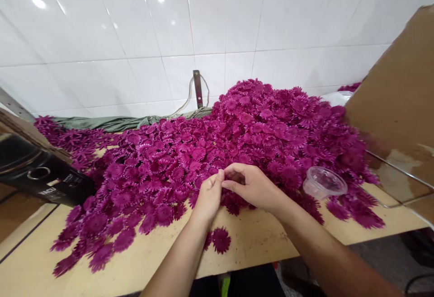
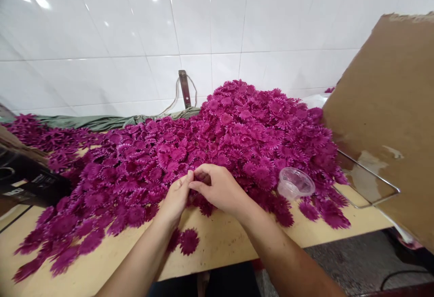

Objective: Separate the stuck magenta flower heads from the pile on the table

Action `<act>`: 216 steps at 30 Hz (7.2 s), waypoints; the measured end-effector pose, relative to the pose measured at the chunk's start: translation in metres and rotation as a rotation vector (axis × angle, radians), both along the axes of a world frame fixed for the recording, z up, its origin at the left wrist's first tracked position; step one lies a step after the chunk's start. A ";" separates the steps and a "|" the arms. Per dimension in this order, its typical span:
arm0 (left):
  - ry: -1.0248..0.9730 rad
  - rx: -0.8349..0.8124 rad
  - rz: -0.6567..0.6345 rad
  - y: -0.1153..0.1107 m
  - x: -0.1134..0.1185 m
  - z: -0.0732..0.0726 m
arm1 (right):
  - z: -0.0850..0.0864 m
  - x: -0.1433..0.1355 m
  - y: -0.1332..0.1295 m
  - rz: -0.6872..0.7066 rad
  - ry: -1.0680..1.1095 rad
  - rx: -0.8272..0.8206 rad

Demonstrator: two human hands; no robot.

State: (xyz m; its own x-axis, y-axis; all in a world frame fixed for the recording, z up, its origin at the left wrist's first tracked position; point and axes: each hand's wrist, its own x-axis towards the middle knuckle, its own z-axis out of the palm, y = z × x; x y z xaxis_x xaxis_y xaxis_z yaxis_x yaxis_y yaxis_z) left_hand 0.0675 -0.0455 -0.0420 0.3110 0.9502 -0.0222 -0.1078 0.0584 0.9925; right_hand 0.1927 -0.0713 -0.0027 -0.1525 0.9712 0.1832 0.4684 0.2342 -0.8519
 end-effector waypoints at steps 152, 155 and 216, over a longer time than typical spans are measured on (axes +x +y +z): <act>0.281 0.223 -0.006 0.027 0.021 0.005 | -0.010 0.008 0.001 -0.186 0.050 0.021; 0.265 0.191 0.004 0.027 0.019 0.004 | -0.013 0.004 0.003 -0.111 0.175 0.019; 0.039 0.049 -0.029 -0.012 0.005 0.004 | -0.013 0.002 0.007 -0.210 -0.004 0.102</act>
